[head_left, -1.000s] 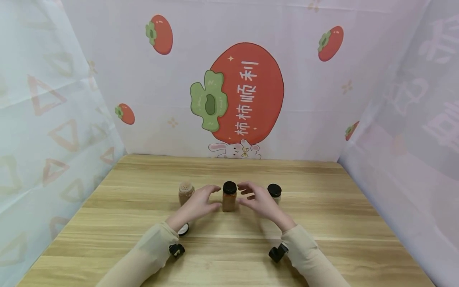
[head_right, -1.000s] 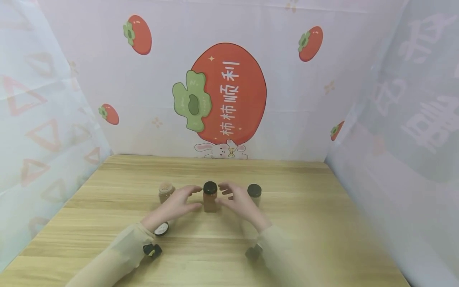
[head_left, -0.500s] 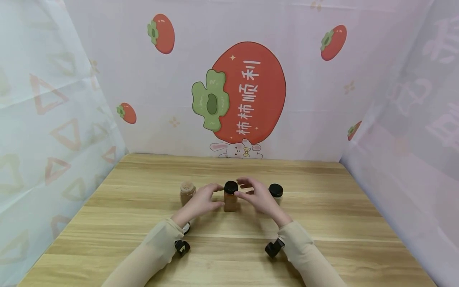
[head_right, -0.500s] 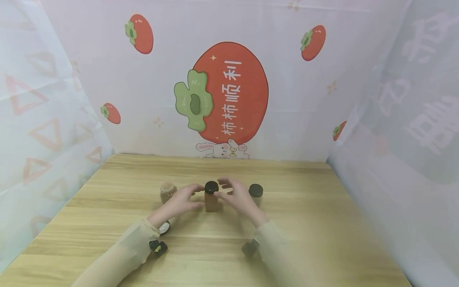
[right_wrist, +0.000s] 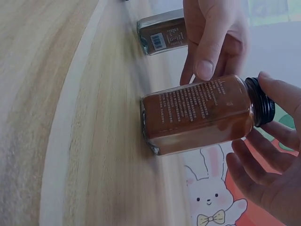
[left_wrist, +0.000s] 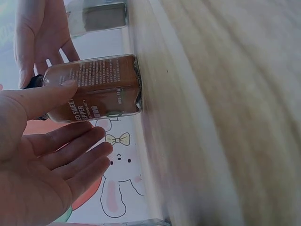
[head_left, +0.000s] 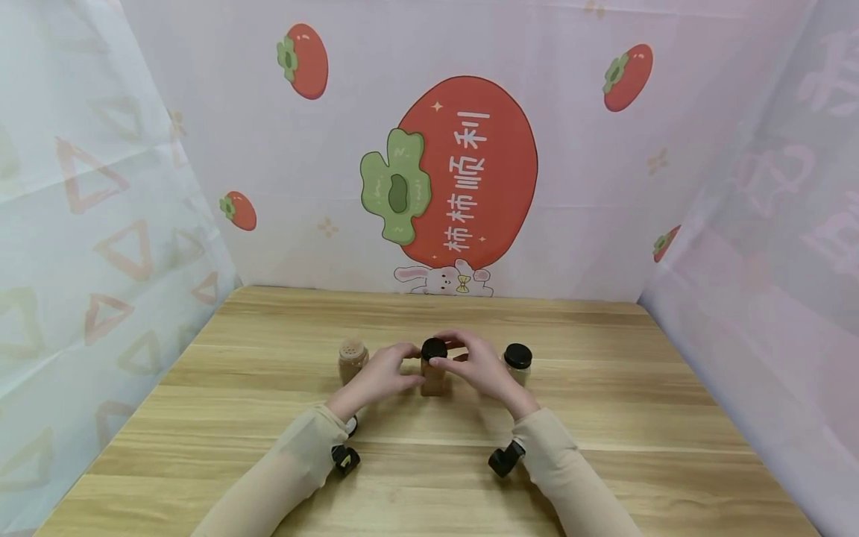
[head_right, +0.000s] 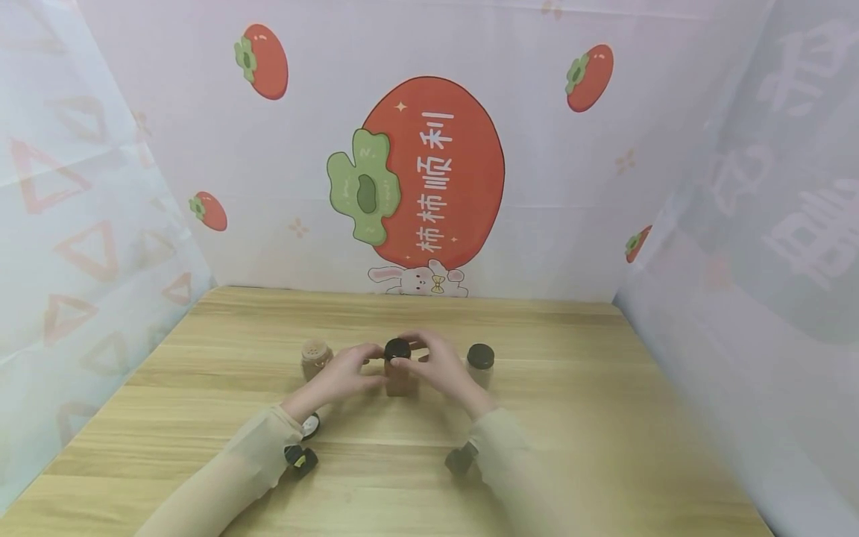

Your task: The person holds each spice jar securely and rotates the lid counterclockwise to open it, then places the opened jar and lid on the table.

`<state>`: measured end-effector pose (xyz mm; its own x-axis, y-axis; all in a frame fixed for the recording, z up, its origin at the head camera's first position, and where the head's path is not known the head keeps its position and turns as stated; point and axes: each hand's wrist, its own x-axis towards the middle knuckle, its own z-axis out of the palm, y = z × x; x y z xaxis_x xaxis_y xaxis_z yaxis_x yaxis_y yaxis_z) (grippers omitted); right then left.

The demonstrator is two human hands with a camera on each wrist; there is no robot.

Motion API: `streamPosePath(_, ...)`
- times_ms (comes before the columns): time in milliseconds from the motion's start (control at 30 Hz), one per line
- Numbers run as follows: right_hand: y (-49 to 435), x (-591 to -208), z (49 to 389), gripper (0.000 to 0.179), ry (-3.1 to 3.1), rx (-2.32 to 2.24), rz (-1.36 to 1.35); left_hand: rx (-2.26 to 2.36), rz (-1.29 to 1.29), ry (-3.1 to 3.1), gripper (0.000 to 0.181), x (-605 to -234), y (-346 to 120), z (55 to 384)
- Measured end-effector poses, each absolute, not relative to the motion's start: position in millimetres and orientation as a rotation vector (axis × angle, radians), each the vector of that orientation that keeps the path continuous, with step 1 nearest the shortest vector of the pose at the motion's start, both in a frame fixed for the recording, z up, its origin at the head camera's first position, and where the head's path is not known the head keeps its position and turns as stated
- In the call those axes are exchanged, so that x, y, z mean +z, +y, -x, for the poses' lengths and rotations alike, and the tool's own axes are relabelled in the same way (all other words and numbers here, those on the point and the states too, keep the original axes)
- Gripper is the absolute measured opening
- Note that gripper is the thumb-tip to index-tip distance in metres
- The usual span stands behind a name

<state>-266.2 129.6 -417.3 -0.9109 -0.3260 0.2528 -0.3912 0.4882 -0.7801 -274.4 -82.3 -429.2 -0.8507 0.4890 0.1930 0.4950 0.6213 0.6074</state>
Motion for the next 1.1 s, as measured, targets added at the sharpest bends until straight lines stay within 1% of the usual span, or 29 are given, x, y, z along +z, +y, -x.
streamPosePath(267, 128.7, -418.8, 267.5, 0.041, -2.635, 1.449, -0.627, -1.066, 0.871, -2.822, 0.04, -427.5, -81.3, 275.6)
streamPosePath(767, 129.9, -422.9, 270.2, 0.041, -2.575, 1.483, -0.584, -1.061, 0.891, -2.851, 0.04, -427.8, -80.6, 280.4)
streamPosePath(1100, 129.0, -425.6, 273.7, 0.036, -2.513, 1.494, -0.569, -1.057, 0.92, -2.849, 0.041, -428.1, -81.3, 279.6)
